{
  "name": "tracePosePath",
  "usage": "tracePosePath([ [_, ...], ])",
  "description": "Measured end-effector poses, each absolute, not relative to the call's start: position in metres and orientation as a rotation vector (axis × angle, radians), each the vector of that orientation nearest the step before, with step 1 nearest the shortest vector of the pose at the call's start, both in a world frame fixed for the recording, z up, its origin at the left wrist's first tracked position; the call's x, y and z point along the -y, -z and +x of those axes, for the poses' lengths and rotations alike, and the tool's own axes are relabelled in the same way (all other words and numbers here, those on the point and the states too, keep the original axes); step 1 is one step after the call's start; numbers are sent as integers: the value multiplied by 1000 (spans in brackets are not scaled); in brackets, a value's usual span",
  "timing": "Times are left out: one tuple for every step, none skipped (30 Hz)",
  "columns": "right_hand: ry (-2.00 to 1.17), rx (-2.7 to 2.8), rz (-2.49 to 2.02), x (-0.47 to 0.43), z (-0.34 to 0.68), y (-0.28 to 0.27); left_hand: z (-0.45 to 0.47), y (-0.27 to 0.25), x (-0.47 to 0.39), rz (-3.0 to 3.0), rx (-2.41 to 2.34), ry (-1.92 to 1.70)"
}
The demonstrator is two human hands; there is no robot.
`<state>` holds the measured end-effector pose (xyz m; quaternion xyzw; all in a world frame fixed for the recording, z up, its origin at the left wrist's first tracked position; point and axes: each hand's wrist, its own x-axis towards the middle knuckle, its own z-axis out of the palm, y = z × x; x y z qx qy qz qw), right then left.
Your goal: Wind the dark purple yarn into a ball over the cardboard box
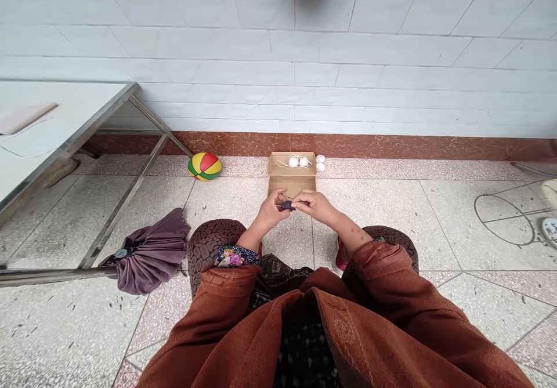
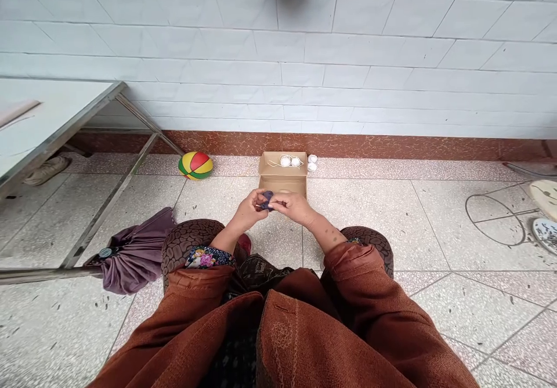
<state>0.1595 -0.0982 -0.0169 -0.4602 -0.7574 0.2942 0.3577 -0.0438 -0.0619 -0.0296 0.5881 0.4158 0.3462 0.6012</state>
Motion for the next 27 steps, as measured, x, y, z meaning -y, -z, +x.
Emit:
tracePosePath([
  [-739,1925,-1203,95,161,16,-43,28,64,1369,-898,-757],
  [-728,1896,-1217,93,161,16,-43,26,65,1361,-826,-719],
  [-728,1869,-1233,90,162,17,-43,24,67,1337,-756,-698],
  [-739,1843,-1256,89,161,18,-44,23,68,1304,-700,-692],
  [-754,1823,-1287,87,160,19,-44,21,69,1267,-664,-698],
  [-770,1809,-1326,87,159,20,-44,20,69,1226,-655,-721],
  [-780,1804,-1369,87,157,22,-44,19,69,1182,-666,-757],
  [-784,1810,-1409,87,155,23,-44,19,69,1137,-693,-801],
  [-783,1829,-1437,89,153,25,-44,19,68,1091,-730,-847],
  [-782,1859,-1448,91,151,25,-44,20,67,1047,-769,-889],
  [-781,1896,-1444,93,148,26,-43,21,65,1011,-807,-924],
  [-782,1936,-1425,96,146,25,-43,23,64,984,-843,-956],
  [-786,1974,-1394,98,145,24,-43,25,61,972,-879,-985],
  [-792,2005,-1353,101,144,22,-43,27,59,977,-917,-1013],
  [-801,2024,-1305,103,144,20,-43,29,57,1003,-962,-1039],
  [-806,2030,-1258,104,144,17,-44,31,55,1048,-1011,-1056],
  [-807,2025,-1218,104,146,15,-44,32,54,1107,-1055,-1052],
  [-801,2010,-1192,103,148,12,-45,33,53,1174,-1083,-1023],
  [-790,1988,-1183,102,150,11,-45,34,53,1240,-1086,-971],
  [-775,1965,-1187,100,153,9,-45,34,54,1298,-1060,-907],
  [-761,1941,-1199,98,156,9,-45,34,56,1343,-1007,-838],
  [-751,1916,-1210,95,158,9,-45,34,58,1369,-932,-774],
  [-745,1890,-1219,93,160,10,-45,33,61,1374,-844,-722],
  [-744,1867,-1227,91,161,11,-45,32,63,1358,-753,-685],
  [-747,1846,-1243,89,162,13,-44,30,66,1326,-672,-664],
  [-754,1825,-1270,88,162,15,-43,28,67,1279,-609,-664],
  [-765,1808,-1311,87,162,18,-43,26,69,1224,-572,-685],
])
